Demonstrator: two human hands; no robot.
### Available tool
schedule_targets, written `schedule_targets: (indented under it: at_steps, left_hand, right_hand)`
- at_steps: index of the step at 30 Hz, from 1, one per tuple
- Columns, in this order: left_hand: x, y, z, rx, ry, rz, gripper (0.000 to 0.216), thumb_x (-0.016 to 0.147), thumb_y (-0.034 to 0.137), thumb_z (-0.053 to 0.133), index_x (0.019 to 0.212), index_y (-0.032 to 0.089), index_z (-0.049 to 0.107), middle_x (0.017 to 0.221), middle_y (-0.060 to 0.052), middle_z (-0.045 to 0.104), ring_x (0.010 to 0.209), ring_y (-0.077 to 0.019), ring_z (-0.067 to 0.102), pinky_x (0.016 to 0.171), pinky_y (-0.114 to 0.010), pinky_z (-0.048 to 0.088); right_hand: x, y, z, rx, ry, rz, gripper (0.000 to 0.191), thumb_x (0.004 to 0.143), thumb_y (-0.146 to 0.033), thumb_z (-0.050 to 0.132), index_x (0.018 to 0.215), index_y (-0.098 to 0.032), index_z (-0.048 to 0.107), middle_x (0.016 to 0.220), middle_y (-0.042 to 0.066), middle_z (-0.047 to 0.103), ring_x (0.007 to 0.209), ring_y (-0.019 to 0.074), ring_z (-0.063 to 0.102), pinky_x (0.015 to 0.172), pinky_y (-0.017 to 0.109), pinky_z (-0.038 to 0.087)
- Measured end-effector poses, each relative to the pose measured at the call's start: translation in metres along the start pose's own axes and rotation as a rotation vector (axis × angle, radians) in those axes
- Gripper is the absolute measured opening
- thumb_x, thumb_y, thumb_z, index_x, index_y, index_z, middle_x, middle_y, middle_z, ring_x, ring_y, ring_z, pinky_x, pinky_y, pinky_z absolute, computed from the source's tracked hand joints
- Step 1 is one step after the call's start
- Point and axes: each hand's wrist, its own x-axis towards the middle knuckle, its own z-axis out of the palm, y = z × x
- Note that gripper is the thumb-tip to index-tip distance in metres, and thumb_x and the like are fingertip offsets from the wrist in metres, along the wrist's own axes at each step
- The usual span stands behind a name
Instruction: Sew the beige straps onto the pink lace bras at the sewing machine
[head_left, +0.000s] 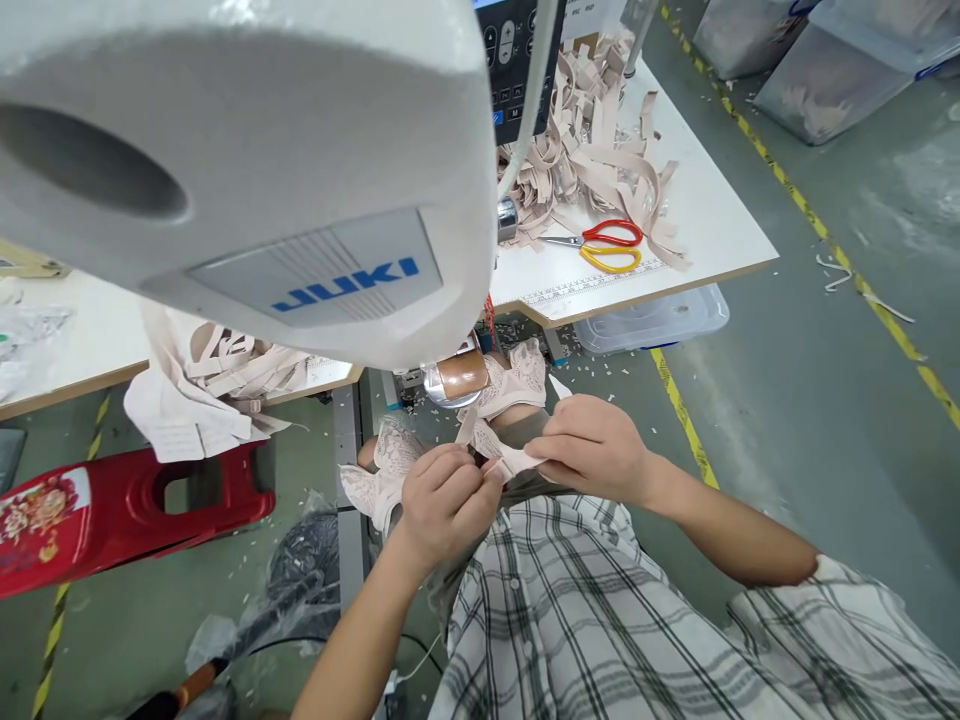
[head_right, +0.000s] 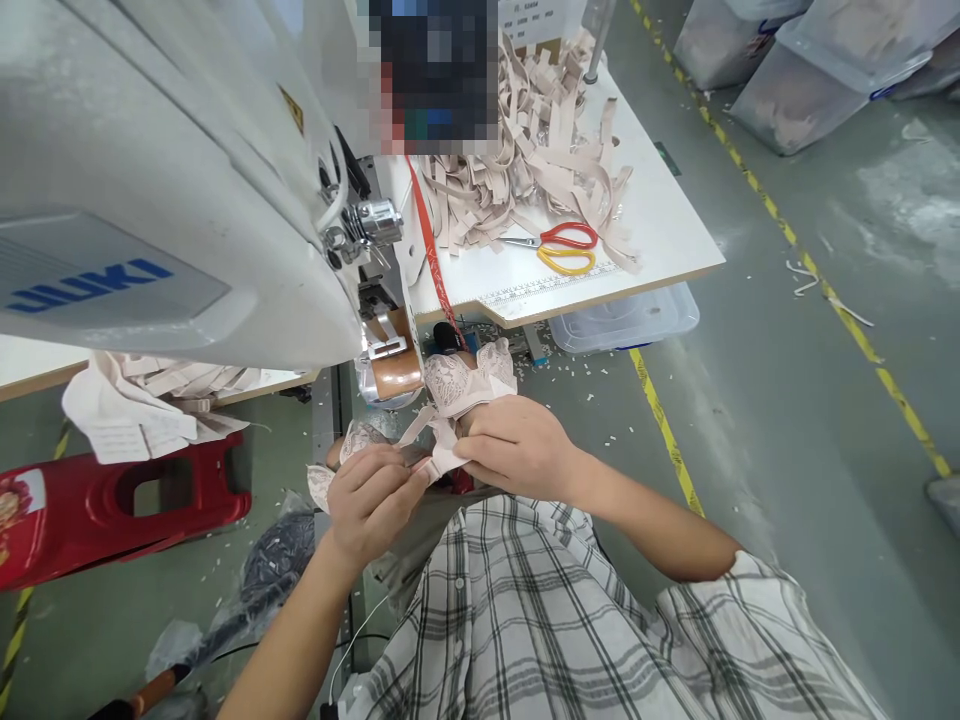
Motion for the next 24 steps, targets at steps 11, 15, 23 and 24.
schedule_targets:
  at_steps: [11, 15, 23, 24]
  left_hand:
    - [0.004, 0.003, -0.004, -0.019, -0.021, -0.011, 0.019, 0.085, 0.002, 0.06, 0.083, 0.02, 0.056, 0.055, 0.006, 0.054, 0.057, -0.0123, 0.054, 0.062, -0.027, 0.055]
    - [0.003, 0.005, -0.004, -0.028, -0.012, -0.002, 0.02, 0.084, 0.001, 0.062, 0.082, 0.021, 0.056, 0.054, 0.006, 0.052, 0.056, -0.0129, 0.054, 0.06, -0.027, 0.055]
    - [0.002, 0.006, -0.004, -0.029, 0.002, 0.011, 0.022, 0.082, 0.0, 0.062, 0.081, 0.02, 0.055, 0.053, 0.005, 0.053, 0.055, -0.0122, 0.051, 0.06, -0.027, 0.055]
    - [0.002, 0.006, -0.005, -0.033, 0.0, 0.012, 0.022, 0.082, -0.001, 0.062, 0.08, 0.02, 0.055, 0.053, 0.005, 0.053, 0.055, -0.0123, 0.051, 0.06, -0.027, 0.055]
  right_hand:
    - [-0.001, 0.0, 0.004, -0.021, -0.046, -0.006, 0.014, 0.093, -0.012, 0.052, 0.096, -0.024, 0.059, 0.057, -0.005, 0.051, 0.055, 0.0133, 0.043, 0.054, 0.03, 0.029]
    - [-0.001, 0.0, 0.006, -0.028, -0.046, -0.018, 0.014, 0.095, -0.015, 0.051, 0.087, -0.023, 0.06, 0.054, -0.005, 0.047, 0.054, 0.0134, 0.04, 0.053, 0.031, 0.028]
    - [-0.006, -0.002, 0.013, 0.037, -0.028, 0.075, 0.019, 0.096, -0.022, 0.05, 0.078, -0.023, 0.055, 0.057, -0.003, 0.049, 0.054, 0.0131, 0.042, 0.053, 0.029, 0.033]
    - [-0.005, -0.002, 0.013, 0.036, -0.026, 0.075, 0.019, 0.097, -0.024, 0.048, 0.08, -0.023, 0.056, 0.057, -0.004, 0.049, 0.054, 0.013, 0.043, 0.053, 0.028, 0.033]
